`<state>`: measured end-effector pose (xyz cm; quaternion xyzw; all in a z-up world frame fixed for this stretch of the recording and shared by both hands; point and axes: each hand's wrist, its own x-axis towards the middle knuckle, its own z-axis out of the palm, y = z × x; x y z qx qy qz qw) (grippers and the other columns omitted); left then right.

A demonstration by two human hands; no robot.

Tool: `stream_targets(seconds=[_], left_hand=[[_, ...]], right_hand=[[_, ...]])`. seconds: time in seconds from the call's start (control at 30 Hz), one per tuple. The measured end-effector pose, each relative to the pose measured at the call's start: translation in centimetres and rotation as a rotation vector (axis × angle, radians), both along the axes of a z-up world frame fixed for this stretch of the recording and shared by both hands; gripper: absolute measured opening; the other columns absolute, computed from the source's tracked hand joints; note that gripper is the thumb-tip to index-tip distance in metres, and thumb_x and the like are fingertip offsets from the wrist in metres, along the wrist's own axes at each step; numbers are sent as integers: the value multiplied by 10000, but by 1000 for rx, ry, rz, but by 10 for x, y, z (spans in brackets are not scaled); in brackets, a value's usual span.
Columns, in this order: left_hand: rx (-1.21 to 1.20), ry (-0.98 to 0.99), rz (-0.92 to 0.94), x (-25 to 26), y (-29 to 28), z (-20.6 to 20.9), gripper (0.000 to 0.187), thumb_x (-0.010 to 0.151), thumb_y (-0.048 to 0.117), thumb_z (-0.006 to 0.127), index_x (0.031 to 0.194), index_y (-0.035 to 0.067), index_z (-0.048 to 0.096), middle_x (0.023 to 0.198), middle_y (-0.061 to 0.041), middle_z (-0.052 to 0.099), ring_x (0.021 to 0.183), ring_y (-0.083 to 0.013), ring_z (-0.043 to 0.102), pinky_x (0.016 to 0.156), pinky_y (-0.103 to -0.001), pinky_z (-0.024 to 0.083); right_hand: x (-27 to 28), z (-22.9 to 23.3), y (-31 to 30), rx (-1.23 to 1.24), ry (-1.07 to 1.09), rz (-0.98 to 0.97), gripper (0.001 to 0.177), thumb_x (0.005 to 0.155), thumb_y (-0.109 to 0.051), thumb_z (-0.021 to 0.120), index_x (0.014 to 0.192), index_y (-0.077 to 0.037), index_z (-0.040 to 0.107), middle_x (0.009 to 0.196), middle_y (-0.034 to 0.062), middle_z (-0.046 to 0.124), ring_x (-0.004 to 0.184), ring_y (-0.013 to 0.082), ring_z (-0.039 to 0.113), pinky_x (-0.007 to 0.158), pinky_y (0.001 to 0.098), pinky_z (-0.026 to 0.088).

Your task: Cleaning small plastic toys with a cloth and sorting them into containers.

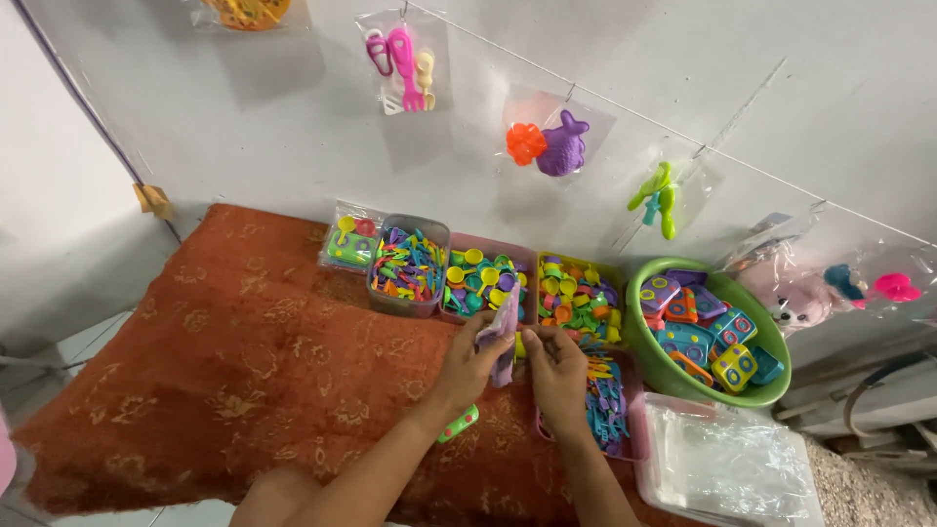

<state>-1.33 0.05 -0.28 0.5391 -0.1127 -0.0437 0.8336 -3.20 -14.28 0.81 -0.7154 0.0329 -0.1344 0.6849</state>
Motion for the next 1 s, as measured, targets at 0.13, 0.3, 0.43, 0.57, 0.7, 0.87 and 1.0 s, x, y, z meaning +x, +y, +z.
stream_targets(seconds=[0.13,0.3,0.43,0.57,0.7,0.87,1.0], left_hand=[[-35,83,-5,3,4,3,379,930,211,588,1270,43,594,1131,-103,654,946,-159,594,828,-280,467],[-478,405,-97,13,13,-3,240,949,222,595,1056,25,682,960,-76,697,794,-160,614,714,-299,474],[-277,450,-20,10,13,9,215,869,81,709,1028,-63,722,897,-124,708,745,-179,645,625,-262,481],[-269,358,-9,3,15,20,299,842,3,727,1136,-52,703,950,-108,719,830,-164,660,699,-260,510],[-310,256,-67,2,13,19,565,840,-86,662,1375,91,627,986,-74,710,750,-126,613,599,-234,478],[-247,341,-17,5,12,9,200,794,-28,707,985,-79,735,822,-135,727,642,-171,632,531,-259,478],[-214,416,22,5,12,11,218,842,-14,721,1043,-92,749,937,-132,750,805,-169,685,657,-242,507]], right_hand=[[-1,-10,-5,25,-83,59,228,940,11,679,1161,68,662,938,123,712,756,145,641,705,261,550],[-15,20,7,-374,-242,187,433,822,75,728,1230,-48,655,1177,65,717,1045,167,681,945,292,533],[-14,6,6,-564,-190,145,472,820,26,699,1262,-122,626,1174,-5,667,839,112,596,697,232,457],[-16,12,17,-364,-328,213,561,807,101,694,1323,-30,517,1375,121,574,1262,239,623,1053,348,516],[-15,10,18,-497,-267,-24,399,815,-55,800,1173,-37,625,1048,56,675,916,156,675,834,288,559],[-16,12,16,-536,-300,35,479,799,33,747,1254,-71,639,1128,30,676,893,135,635,745,255,491],[-14,4,12,-484,-230,110,685,757,129,638,1400,-83,534,1216,3,730,662,63,539,526,197,370]])
